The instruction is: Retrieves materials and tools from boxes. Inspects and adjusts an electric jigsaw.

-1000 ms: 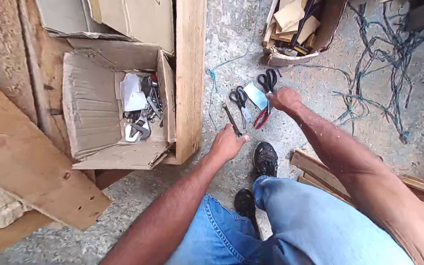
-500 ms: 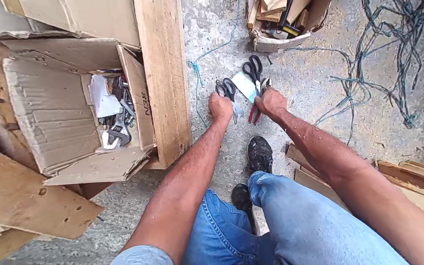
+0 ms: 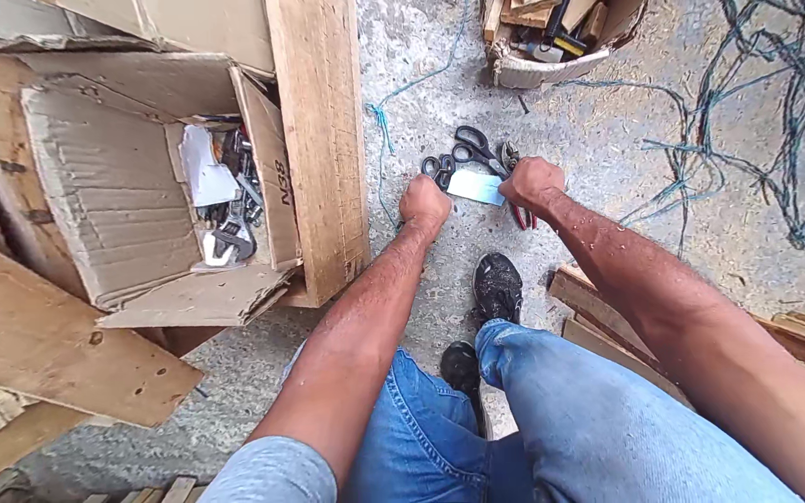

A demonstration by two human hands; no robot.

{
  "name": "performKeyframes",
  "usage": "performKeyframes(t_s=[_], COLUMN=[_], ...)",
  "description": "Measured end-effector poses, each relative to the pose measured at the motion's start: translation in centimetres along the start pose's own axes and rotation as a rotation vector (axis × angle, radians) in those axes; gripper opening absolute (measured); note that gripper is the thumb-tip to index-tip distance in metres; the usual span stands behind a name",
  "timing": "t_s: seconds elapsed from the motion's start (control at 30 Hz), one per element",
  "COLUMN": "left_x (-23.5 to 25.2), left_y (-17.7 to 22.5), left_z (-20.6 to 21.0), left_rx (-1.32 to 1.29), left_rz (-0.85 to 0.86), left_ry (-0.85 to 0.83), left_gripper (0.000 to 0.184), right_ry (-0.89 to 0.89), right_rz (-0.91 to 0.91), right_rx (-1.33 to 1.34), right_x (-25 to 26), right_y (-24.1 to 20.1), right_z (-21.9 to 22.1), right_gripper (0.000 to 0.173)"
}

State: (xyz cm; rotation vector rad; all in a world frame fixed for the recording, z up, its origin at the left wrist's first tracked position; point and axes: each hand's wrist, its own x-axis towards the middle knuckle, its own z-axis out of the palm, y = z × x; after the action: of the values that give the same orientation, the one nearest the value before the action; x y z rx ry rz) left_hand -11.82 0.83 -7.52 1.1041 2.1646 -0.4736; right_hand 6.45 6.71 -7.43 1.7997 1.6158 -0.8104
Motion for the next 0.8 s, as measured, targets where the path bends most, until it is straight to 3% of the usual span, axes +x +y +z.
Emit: performKeyframes(t_s=[0.13, 0.27, 0.5, 0.67, 0.8], left_x=[-0.1, 0.1, 0.3, -0.7, -2.4], left_y=[-1.3, -1.8, -2.6, -2.1, -2.2], left_z=[0.1, 1.0, 1.0, 0.0, -3.1], left_rx=[0.056, 0.085, 0.138, 0.022, -0.209], left_rz=[0.004, 0.007, 0.106, 0.065, 0.041], left_ry=[0.007, 0.056, 0.079, -0.006, -0.248], left_gripper=[0.039, 0.048, 0.048, 0.047, 0.038], right_ry=[0.036, 0.1, 0.033, -0.171, -0.365], right_rz=[-0.025, -0.092, -0.085, -0.196, -0.305], right_rx=[-0.008, -0.045, -0.04, 0.149, 0.619], right_x=[-0.1, -0.5, -0.8, 0.5, -0.1], right_y=[0.4, 1.3, 2.0, 3.1, 2.8], right_z=[0.3, 0.9, 0.6, 1.4, 3.4], right_gripper=[0.049, 0.04, 0.04, 0.047, 0.018])
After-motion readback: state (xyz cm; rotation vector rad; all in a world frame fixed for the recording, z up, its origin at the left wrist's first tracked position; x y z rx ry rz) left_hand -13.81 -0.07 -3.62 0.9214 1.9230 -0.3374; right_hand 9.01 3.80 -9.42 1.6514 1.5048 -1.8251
